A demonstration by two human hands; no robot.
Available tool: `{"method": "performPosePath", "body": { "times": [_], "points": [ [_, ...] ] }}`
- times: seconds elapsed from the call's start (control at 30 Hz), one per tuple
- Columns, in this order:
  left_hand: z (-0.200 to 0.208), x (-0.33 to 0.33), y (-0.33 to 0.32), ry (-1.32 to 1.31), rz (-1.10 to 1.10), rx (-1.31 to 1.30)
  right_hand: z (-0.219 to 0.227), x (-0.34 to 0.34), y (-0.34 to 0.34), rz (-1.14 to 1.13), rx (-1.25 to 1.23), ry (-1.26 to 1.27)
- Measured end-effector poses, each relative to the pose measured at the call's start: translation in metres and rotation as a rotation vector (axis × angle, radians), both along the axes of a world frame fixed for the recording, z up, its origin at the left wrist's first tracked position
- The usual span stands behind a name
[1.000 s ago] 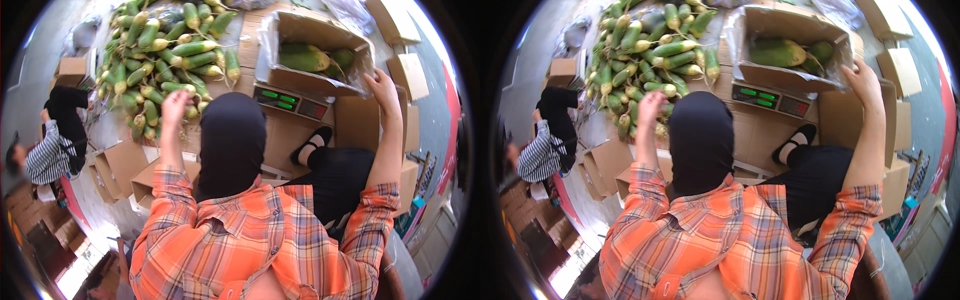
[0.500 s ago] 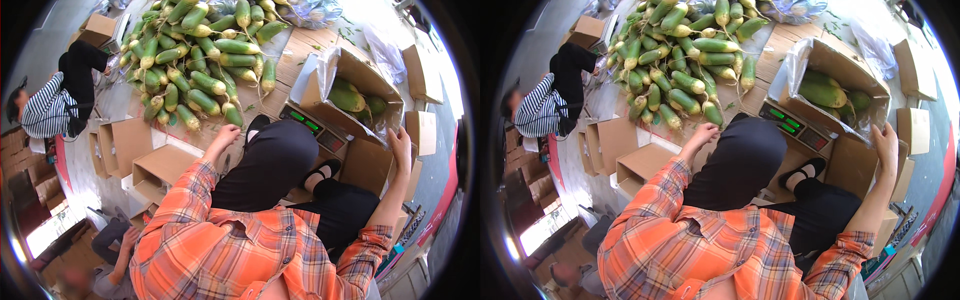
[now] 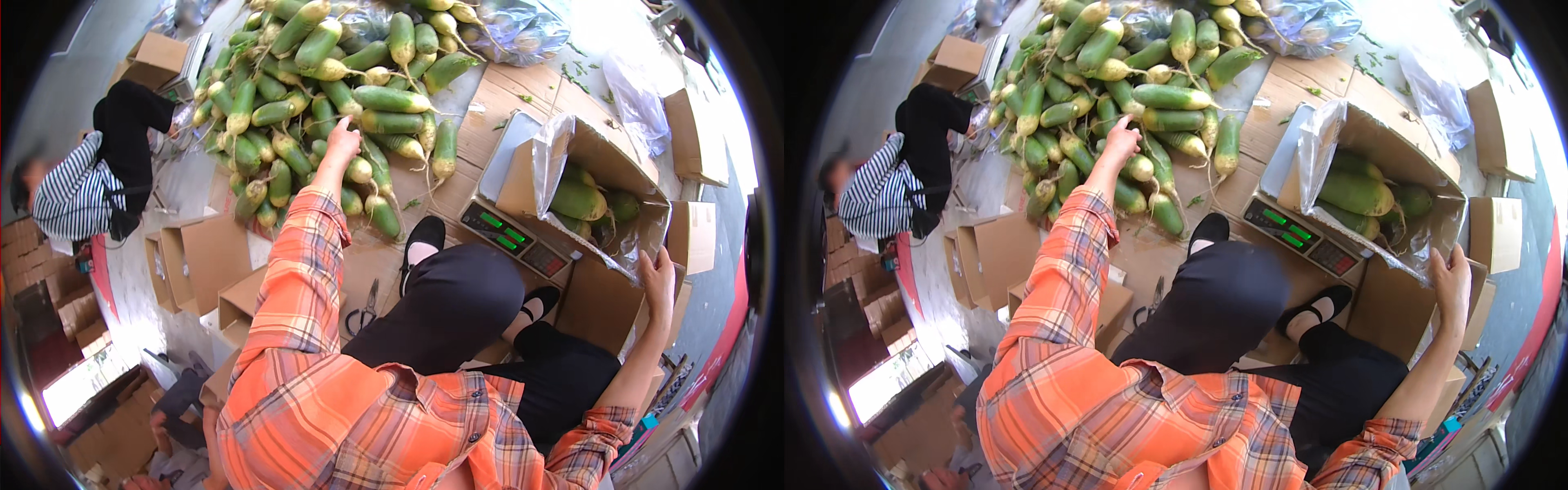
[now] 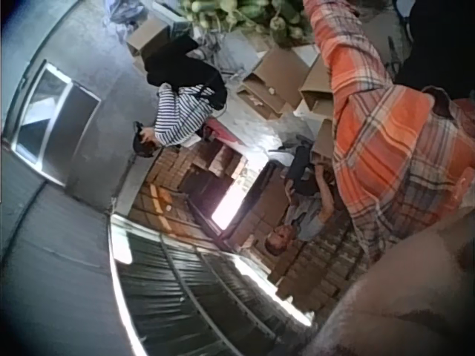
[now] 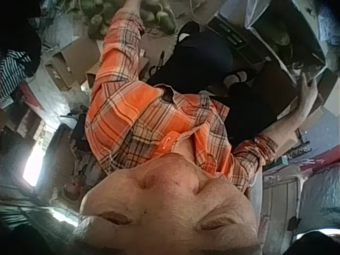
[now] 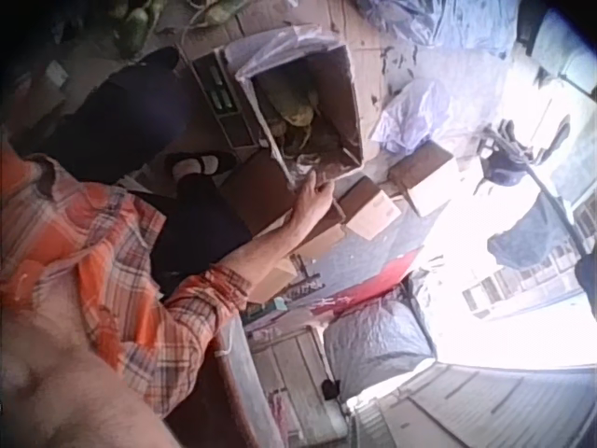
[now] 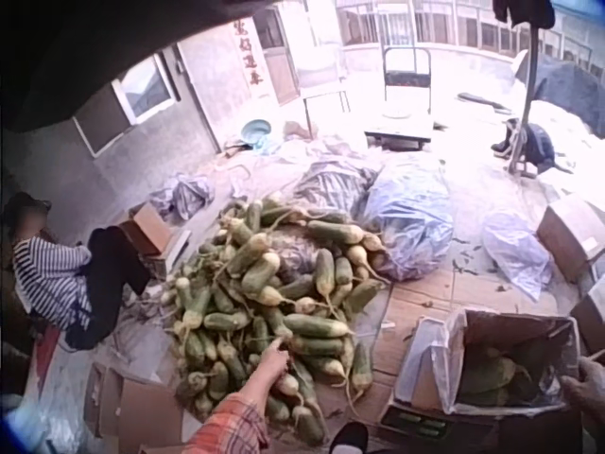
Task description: Packing large radishes or similar green vegetables into plastic bags and cardboard boxes for shipment.
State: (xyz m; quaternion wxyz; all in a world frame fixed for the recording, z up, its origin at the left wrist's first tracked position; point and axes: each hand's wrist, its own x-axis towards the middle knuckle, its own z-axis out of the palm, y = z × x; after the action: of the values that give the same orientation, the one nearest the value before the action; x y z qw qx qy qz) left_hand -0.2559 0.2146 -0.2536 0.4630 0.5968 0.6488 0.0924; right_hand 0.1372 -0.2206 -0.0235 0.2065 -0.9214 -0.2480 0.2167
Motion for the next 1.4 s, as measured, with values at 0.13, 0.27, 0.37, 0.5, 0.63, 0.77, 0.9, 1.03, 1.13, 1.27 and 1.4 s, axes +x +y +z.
{"method": "performPosePath", "body": {
  "times": [0.13, 0.27, 0.37, 0.5, 0.63, 0.77, 0.9, 1.03, 1.13, 1.27, 1.4],
  "points": [
    [-0.009, 0.024, 0.019, 0.356, -0.289, -0.091, 0.004, -0.007, 0.004, -0.058, 0.023, 0.009],
    [-0.038, 0.021, 0.015, 0.494, -0.352, 0.201, 0.011, -0.004, -0.002, 0.002, -0.078, -0.113],
    [-0.027, -0.008, 0.004, 0.543, -0.477, 0.293, 0.013, -0.008, 0.015, -0.045, -0.146, -0.054],
    [-0.009, -0.029, -0.008, 0.293, -0.689, 0.297, 0.011, -0.002, 0.007, -0.028, -0.150, -0.046],
    [0.041, -0.019, -0.045, -0.086, -0.628, 0.152, 0.010, -0.003, 0.001, -0.045, -0.115, -0.049],
    [0.124, -0.013, -0.079, -0.385, -0.359, 0.114, -0.001, 0.001, -0.008, -0.017, -0.047, -0.042],
    [0.230, -0.006, -0.116, -0.493, -0.339, 0.240, -0.004, 0.002, -0.010, -0.028, -0.030, 0.016],
    [0.313, 0.035, -0.143, -0.897, -0.494, 0.373, -0.009, 0.002, -0.012, -0.019, -0.014, 0.021],
    [0.343, 0.094, -0.170, -0.836, -0.553, 0.374, -0.009, 0.001, -0.014, 0.001, -0.001, 0.003],
    [0.337, 0.194, -0.203, -0.616, -1.000, -0.030, -0.013, 0.001, -0.021, -0.009, 0.001, -0.014],
    [0.281, 0.274, -0.248, -0.427, -1.289, -0.169, -0.014, -0.002, -0.014, -0.026, -0.012, 0.015]
  ]
}}
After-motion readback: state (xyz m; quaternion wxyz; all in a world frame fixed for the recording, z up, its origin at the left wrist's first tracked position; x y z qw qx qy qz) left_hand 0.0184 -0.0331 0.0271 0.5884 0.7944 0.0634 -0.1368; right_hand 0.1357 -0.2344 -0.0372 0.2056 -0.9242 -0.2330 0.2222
